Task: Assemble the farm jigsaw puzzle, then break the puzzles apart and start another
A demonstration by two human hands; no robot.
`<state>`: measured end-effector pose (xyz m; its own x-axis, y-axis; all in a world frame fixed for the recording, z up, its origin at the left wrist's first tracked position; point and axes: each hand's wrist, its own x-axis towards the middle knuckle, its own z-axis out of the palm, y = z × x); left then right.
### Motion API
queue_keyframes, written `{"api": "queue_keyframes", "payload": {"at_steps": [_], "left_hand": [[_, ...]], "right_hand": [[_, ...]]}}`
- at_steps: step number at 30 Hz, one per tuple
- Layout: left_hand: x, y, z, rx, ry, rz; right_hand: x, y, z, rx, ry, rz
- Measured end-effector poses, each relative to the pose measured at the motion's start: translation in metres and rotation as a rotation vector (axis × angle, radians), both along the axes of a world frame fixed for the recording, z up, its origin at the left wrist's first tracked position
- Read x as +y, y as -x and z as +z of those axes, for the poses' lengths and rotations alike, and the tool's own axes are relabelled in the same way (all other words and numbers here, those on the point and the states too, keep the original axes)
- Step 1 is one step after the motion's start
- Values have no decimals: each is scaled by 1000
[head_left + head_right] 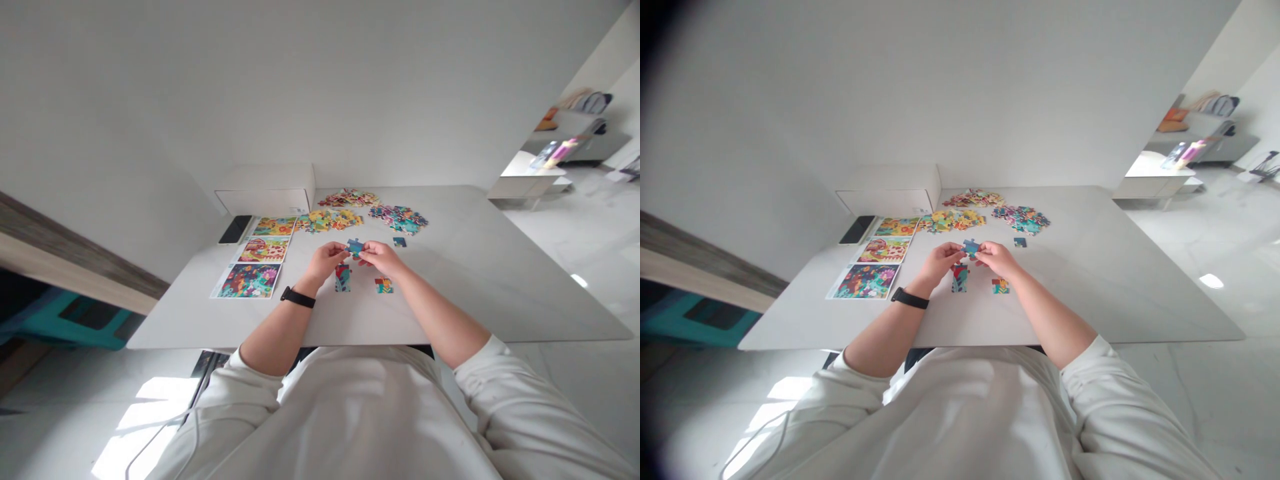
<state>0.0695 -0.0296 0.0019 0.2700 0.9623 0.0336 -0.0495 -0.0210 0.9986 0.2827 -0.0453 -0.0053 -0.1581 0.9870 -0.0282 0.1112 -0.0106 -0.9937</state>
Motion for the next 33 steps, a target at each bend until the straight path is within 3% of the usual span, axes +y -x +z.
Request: {"api": "queue_keyframes", "payload": {"at_steps": [11,20,26,33], "left_hand": [[-1,3,1,19,2,-18],[-3,3,4,93,-42,63],[-7,1,6,151,-126,22],[-3,1,5,169,-140,61]], "right_hand": [[3,-1,-5,10,-18,15],[2,-7,1,-52,-71,-64],[1,-6,-3,-98,-118,13],[1,-5,-2,-119,-119,16]]}}
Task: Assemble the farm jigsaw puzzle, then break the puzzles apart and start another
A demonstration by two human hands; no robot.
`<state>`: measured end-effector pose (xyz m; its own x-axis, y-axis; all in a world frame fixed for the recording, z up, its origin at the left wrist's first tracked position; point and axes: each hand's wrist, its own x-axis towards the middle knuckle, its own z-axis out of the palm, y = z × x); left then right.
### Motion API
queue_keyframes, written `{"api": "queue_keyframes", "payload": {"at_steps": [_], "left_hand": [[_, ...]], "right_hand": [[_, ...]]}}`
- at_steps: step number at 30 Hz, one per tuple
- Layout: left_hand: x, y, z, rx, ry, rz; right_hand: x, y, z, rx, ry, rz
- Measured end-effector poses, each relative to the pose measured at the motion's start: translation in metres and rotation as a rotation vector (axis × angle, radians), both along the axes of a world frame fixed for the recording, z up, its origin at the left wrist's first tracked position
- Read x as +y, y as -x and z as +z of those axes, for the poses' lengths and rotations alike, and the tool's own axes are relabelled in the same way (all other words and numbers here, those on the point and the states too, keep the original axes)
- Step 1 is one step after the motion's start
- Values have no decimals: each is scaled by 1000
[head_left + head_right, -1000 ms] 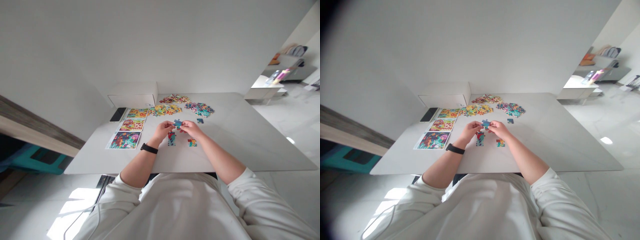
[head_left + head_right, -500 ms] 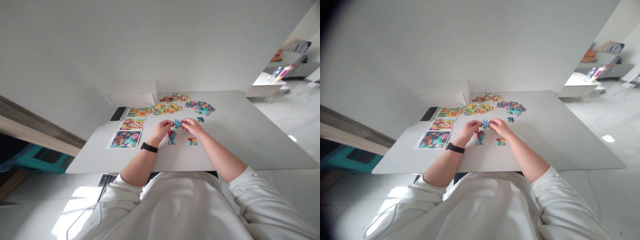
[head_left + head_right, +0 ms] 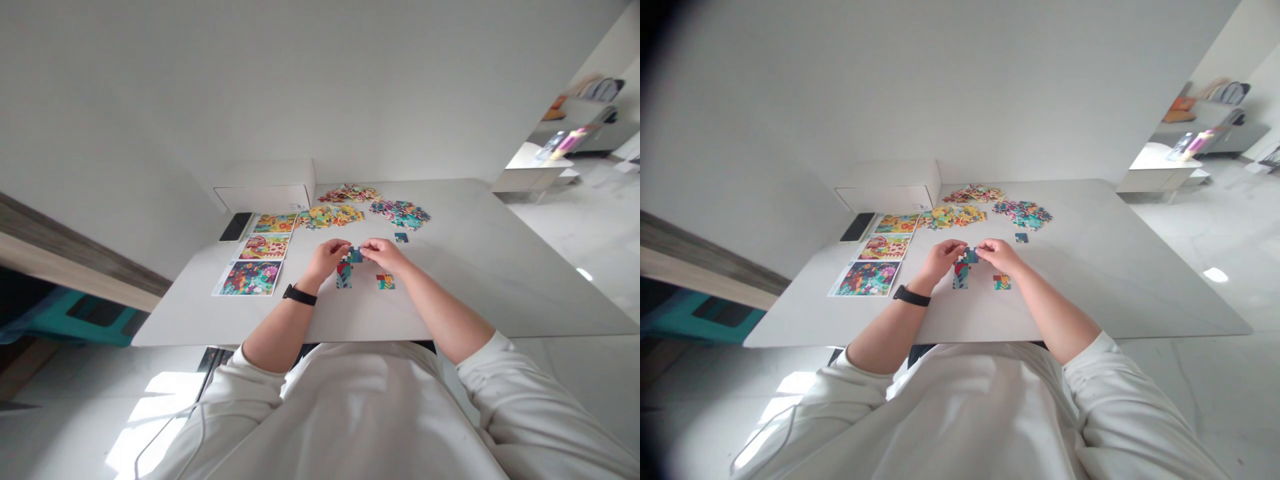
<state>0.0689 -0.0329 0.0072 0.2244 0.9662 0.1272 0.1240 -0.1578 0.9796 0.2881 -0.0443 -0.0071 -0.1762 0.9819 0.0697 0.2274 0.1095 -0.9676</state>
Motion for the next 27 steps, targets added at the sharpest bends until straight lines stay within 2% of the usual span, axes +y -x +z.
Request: {"api": "queue_keyframes", "payload": {"at_steps": [8,12,16,27], "left_hand": [[-1,1,-2,8,50,-11],[-2,0,-2,-18,54,-54],[-2,1,-2,-50,70,-36],[3,1,-8,-62,52,-7]], "right_hand": [[1,2,2,116,98,-49],[1,3,1,131,109,-38],[0,3,1,120,126,-16],[0,2,-2,32,57,-5]]}}
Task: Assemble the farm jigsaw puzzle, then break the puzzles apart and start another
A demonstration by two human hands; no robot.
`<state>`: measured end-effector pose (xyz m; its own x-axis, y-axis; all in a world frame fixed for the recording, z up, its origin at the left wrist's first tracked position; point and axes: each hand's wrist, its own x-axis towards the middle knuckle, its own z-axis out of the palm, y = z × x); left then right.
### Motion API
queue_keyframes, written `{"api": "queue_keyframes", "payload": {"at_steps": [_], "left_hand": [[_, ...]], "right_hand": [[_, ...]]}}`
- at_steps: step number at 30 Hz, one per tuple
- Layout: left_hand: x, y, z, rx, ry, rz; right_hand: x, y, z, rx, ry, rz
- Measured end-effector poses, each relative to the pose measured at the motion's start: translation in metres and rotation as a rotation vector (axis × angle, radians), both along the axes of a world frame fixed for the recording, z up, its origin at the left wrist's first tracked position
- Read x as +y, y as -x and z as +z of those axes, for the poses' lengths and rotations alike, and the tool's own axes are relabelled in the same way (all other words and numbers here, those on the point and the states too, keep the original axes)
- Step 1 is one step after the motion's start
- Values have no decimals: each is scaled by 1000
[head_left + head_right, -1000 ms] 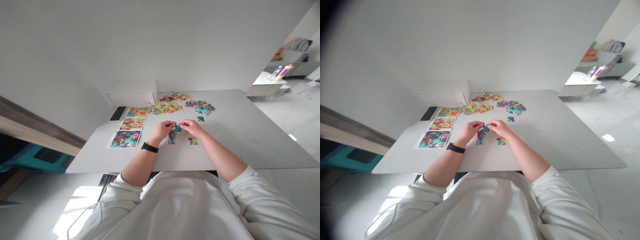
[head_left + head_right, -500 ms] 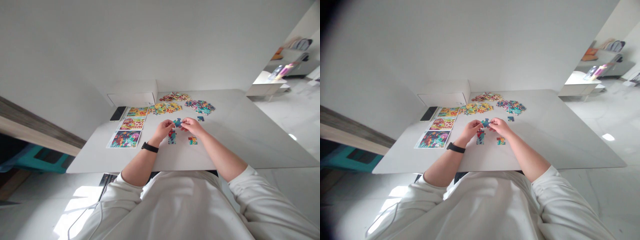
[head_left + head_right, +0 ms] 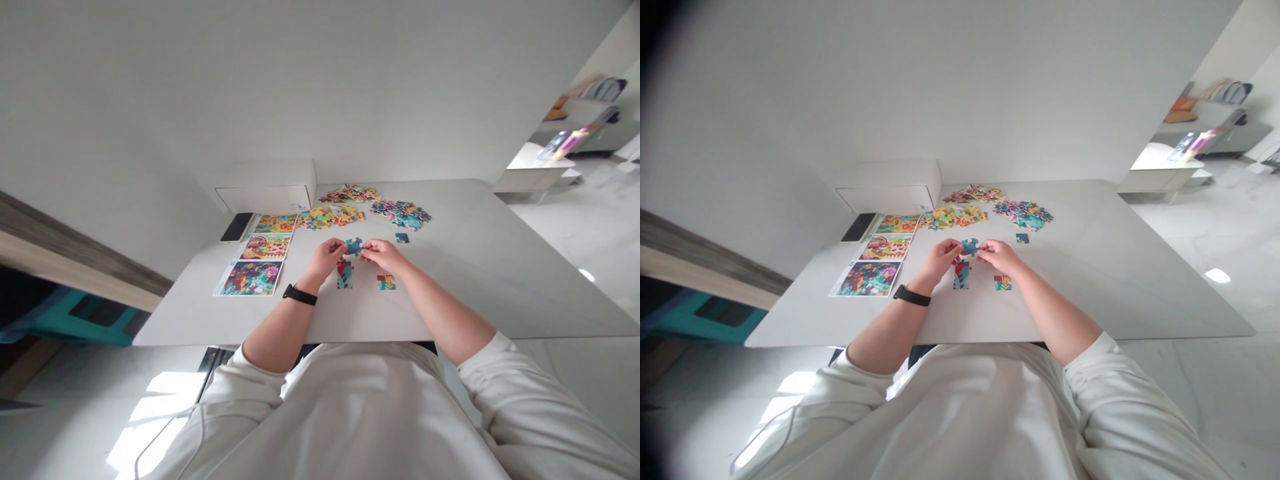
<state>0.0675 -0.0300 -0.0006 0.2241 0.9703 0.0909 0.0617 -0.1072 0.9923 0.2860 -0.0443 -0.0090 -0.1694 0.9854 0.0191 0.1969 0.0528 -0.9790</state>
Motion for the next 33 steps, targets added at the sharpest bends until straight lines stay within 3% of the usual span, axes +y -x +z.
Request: {"api": "queue_keyframes", "payload": {"at_steps": [14,33], "left_hand": [[5,-1,-8,-40,-12,-50],[6,1,-10,123,-126,-30]], "right_hand": [[0,-2,-3,-48,-3,16],[0,-1,-3,-92,-9,48]]}}
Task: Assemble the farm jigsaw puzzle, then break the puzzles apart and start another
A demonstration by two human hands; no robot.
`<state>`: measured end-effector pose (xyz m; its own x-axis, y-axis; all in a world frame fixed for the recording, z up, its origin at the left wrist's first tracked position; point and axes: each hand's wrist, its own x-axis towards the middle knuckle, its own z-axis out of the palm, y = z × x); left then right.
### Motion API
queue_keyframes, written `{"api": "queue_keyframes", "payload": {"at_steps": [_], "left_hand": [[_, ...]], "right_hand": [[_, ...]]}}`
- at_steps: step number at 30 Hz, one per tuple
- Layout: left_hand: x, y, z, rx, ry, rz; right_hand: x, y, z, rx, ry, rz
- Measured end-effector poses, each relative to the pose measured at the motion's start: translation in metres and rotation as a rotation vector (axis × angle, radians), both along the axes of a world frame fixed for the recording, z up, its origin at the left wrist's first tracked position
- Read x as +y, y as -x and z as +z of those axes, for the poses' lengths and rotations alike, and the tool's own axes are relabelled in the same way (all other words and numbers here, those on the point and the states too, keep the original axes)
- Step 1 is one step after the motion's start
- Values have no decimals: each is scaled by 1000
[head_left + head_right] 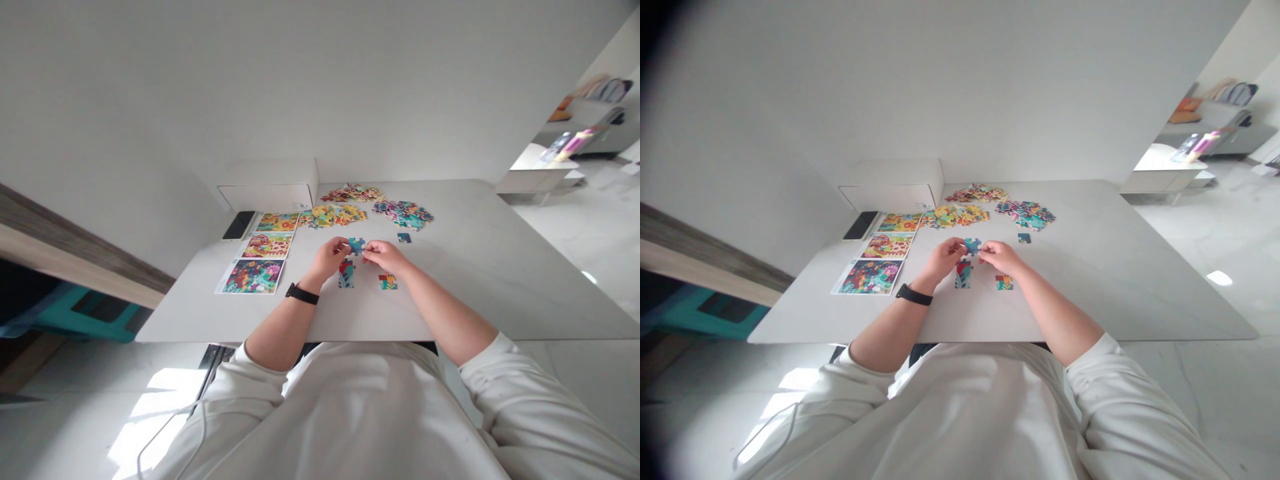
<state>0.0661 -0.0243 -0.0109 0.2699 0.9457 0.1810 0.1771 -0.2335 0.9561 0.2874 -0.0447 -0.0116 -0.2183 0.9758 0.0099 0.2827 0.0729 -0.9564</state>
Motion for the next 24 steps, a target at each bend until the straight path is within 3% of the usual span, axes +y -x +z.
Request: {"api": "queue_keyframes", "payload": {"at_steps": [11,21,24], "left_hand": [[0,-1,-1,98,-69,30],[-3,0,5,4,-49,73],[-3,0,7,-2,-32,91]], "right_hand": [[3,-1,-5,-26,-5,0],[1,2,-3,-20,33,33],[0,0,3,-10,8,-14]]}}
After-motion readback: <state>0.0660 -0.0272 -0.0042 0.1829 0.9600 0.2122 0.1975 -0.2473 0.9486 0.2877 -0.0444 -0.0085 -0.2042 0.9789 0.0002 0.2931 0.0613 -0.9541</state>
